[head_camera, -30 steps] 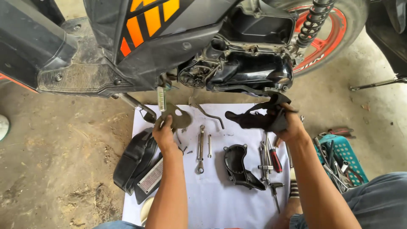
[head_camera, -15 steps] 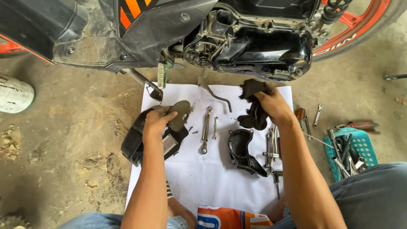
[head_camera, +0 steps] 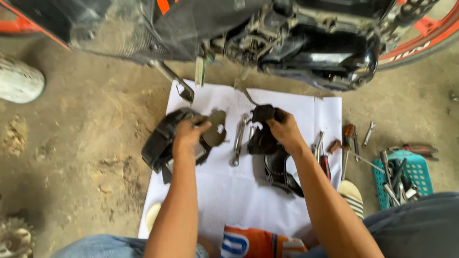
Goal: Cleaning and inspecting the internal components of a motorcycle engine casing
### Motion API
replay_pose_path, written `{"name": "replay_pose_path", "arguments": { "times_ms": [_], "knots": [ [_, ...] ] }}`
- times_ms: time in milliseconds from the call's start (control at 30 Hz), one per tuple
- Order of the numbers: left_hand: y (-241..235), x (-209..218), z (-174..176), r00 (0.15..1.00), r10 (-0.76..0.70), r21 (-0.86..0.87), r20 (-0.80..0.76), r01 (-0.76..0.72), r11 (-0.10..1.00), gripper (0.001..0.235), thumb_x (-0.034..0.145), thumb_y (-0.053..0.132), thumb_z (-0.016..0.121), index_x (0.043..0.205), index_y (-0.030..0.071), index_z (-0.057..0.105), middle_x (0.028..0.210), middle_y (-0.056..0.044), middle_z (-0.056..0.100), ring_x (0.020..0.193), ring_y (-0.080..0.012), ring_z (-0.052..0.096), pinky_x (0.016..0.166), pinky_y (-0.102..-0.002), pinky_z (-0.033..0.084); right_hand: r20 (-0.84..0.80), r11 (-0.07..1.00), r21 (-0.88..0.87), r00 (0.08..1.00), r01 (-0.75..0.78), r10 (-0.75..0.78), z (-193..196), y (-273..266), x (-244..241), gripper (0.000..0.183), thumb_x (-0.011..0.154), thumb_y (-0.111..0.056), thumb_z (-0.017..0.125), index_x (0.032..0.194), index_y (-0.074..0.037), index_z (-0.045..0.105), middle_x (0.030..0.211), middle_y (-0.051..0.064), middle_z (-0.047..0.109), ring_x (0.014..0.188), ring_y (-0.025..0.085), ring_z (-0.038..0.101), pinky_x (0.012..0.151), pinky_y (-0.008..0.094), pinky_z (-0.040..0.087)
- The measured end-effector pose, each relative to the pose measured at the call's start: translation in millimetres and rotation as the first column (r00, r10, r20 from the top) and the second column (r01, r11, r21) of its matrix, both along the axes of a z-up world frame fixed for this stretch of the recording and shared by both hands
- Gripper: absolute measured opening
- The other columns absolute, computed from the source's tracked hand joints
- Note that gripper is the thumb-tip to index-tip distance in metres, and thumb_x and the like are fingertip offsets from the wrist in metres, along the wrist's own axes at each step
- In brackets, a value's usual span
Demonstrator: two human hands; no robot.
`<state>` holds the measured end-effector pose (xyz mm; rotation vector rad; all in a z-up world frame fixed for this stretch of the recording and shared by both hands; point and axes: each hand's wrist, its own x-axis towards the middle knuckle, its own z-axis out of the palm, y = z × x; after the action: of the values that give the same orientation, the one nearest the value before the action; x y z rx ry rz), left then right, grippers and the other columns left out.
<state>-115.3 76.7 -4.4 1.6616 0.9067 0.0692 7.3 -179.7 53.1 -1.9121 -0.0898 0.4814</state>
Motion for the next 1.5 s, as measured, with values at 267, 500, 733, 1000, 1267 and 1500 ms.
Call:
{"name": "replay_pose_path", "arguments": {
  "times_ms": [267, 500, 733, 1000, 1267, 1500],
  "knots": [
    [65.7, -34.6, -3.3, 0.988, -0.073, 0.141, -0.135, 0.092, 0.986, 0.038, 0.073, 0.031, 0.092, 0.108, 0.023, 0.08, 0.104, -0.007, 0.077, 0.102, -0.0257, 0.072, 0.086, -0.034, 0.056, -0.127, 0.995, 0.089, 0.991, 0.054, -0.042, 67.4, 4.1, -2.7, 0.012, 0.084, -0.012, 0.066, 0.09, -0.003, 0.07, 0.073, 0.01, 0.062, 0.066, 0.023, 0.065, 0.058, 0.032, 0.056],
    [35.1, -55.9, -28.5, 0.847, -0.384, 0.063, -0.368, 0.434, 0.899, 0.036, 0.074, 0.025, 0.086, 0.109, 0.017, 0.081, 0.114, -0.016, 0.076, 0.116, -0.0383, 0.067, 0.098, -0.043, 0.054, -0.221, 0.969, -0.192, 0.969, -0.155, 0.111, 71.0, -22.5, 3.0, 0.021, 0.086, -0.016, 0.07, 0.094, 0.003, 0.073, 0.08, 0.02, 0.064, 0.072, 0.03, 0.065, 0.062, 0.046, 0.057],
    [1.1, -58.7, -107.6, 0.854, -0.28, 0.425, -0.438, 0.471, 0.773, 0.018, 0.083, 0.025, 0.079, 0.1, 0.033, 0.08, 0.097, 0.002, 0.077, 0.099, -0.0284, 0.073, 0.087, -0.044, 0.061, -0.146, 0.986, -0.161, 0.989, -0.044, 0.02, 30.4, -31.8, 3.8, 0.012, 0.085, -0.014, 0.068, 0.085, -0.003, 0.07, 0.073, 0.012, 0.058, 0.067, 0.026, 0.061, 0.06, 0.04, 0.055],
    [-38.5, -27.9, 7.5, 0.934, -0.309, 0.494, -0.182, 0.358, 0.792, 0.013, 0.093, 0.018, 0.072, 0.103, 0.013, 0.078, 0.095, -0.01, 0.075, 0.096, -0.0321, 0.072, 0.084, -0.045, 0.061, -0.1, 0.966, -0.252, 0.994, -0.064, 0.04, -15.3, -11.8, -9.3, 0.015, 0.082, -0.024, 0.069, 0.088, -0.011, 0.072, 0.079, 0.016, 0.067, 0.078, 0.031, 0.067, 0.067, 0.043, 0.052],
    [-45.8, -3.7, 44.0, 0.954, -0.3, 0.427, 0.003, 0.27, 0.863, 0.015, 0.09, 0.02, 0.074, 0.096, 0.006, 0.077, 0.083, -0.016, 0.076, 0.086, -0.0347, 0.075, 0.072, -0.044, 0.061, -0.081, 0.963, -0.262, 0.996, -0.064, 0.044, -31.2, -11.9, 6.5, 0.01, 0.082, -0.024, 0.07, 0.084, -0.014, 0.069, 0.073, 0.008, 0.063, 0.068, 0.024, 0.063, 0.061, 0.036, 0.051],
    [-68.7, 20.9, 42.3, 0.932, -0.363, 0.381, 0.012, 0.331, 0.863, 0.032, 0.09, 0.042, 0.075, 0.093, 0.01, 0.076, 0.083, -0.013, 0.076, 0.083, -0.0311, 0.075, 0.07, -0.039, 0.061, -0.101, 0.987, -0.148, 0.994, -0.058, 0.043, 5.0, -7.1, -3.9, 0.039, 0.081, -0.021, 0.073, 0.119, -0.011, 0.07, 0.102, 0.018, 0.07, 0.097, 0.034, 0.07, 0.079, 0.042, 0.059]
  ]
}}
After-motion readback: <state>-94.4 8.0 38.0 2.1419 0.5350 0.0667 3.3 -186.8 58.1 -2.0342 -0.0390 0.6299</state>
